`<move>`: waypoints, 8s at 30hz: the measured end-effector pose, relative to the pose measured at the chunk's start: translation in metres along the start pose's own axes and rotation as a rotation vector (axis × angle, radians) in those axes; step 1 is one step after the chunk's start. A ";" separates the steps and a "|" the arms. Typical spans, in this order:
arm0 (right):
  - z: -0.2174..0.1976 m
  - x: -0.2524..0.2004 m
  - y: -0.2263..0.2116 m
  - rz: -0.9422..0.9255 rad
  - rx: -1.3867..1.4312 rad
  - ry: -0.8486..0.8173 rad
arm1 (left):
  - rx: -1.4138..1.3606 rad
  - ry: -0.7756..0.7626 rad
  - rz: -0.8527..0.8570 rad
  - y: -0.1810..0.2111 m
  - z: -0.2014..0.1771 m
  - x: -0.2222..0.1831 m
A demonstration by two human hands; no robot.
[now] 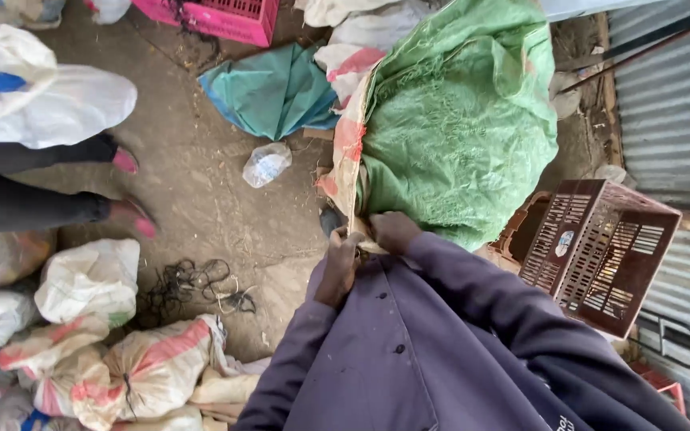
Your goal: The person sews the top of a large green sack shut by hand using a long needle and dark twine, repeatedly passing the needle through the sack material and pulling the twine tight.
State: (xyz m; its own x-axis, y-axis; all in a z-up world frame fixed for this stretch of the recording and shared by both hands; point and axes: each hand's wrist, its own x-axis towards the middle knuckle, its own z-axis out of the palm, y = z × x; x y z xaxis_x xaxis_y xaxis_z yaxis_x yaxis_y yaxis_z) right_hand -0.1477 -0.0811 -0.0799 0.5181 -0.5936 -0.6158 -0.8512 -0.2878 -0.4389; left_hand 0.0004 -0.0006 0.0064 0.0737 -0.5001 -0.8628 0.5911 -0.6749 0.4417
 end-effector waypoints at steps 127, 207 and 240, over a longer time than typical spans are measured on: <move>-0.037 -0.200 0.116 0.576 1.574 0.439 | 2.186 -1.129 0.809 -0.046 0.185 0.067; -0.098 -0.171 0.326 -0.352 0.503 0.547 | 1.758 -0.057 0.894 -0.107 0.341 0.126; -0.157 -0.113 0.374 0.430 0.609 0.308 | 1.700 -0.096 0.562 -0.107 0.322 0.128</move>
State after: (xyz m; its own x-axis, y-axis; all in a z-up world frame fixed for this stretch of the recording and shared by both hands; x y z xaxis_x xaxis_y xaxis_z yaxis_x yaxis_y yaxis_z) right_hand -0.5373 -0.2394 -0.0719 0.0335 -0.7654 -0.6427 -0.7296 0.4207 -0.5391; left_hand -0.3119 -0.1675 -0.0725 -0.1243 -0.8279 -0.5469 -0.8816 -0.1608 0.4438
